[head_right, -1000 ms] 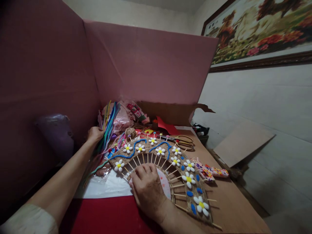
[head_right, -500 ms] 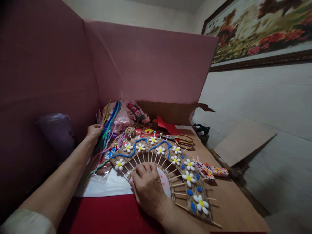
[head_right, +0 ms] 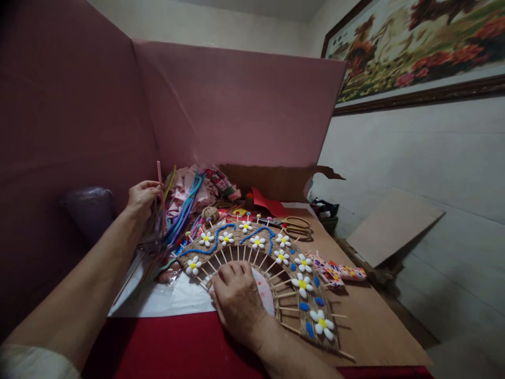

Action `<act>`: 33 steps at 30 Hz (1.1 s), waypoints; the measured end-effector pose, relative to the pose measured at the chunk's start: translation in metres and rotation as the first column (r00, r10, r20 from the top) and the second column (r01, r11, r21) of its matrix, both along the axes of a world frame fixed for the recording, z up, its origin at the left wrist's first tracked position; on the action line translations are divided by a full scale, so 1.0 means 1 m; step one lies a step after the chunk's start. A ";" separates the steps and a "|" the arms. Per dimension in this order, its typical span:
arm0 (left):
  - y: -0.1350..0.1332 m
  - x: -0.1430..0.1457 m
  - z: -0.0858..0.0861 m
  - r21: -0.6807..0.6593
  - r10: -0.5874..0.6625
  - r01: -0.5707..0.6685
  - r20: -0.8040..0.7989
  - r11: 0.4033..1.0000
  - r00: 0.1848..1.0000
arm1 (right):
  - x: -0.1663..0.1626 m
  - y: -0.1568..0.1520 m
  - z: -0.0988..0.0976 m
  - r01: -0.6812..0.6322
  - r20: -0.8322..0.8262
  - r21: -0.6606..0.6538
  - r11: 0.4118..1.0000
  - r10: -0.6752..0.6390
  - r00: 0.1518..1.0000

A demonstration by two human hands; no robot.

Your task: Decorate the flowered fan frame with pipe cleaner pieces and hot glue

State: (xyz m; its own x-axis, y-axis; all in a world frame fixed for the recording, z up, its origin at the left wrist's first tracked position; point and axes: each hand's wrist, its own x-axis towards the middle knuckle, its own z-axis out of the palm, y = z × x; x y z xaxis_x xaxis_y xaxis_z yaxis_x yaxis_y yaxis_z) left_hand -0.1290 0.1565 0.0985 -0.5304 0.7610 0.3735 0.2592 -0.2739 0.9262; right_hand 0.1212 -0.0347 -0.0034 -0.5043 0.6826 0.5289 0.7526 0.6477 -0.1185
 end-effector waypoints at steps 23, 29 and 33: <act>0.004 0.035 -0.065 -0.366 -0.224 0.015 -0.536 0.930 0.814 | -0.001 -0.001 -0.001 0.010 -0.003 0.017 1.000 -0.010 1.000; 0.005 0.024 -0.055 -0.261 -0.098 -0.047 -0.517 0.964 0.850 | 0.000 0.000 -0.002 -0.001 0.007 0.024 1.000 0.001 1.000; 0.012 0.009 -0.039 -0.166 0.027 -0.105 -0.415 0.981 0.909 | 0.001 0.000 -0.002 -0.013 0.010 0.012 1.000 0.012 1.000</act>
State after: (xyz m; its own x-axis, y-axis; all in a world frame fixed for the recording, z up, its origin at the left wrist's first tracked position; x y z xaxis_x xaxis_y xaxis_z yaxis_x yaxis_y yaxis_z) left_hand -0.1200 0.1689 0.0600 -0.4119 0.8044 0.4280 0.6372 -0.0815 0.7664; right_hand 0.1225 -0.0343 -0.0051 -0.5179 0.6697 0.5322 0.7455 0.6584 -0.1032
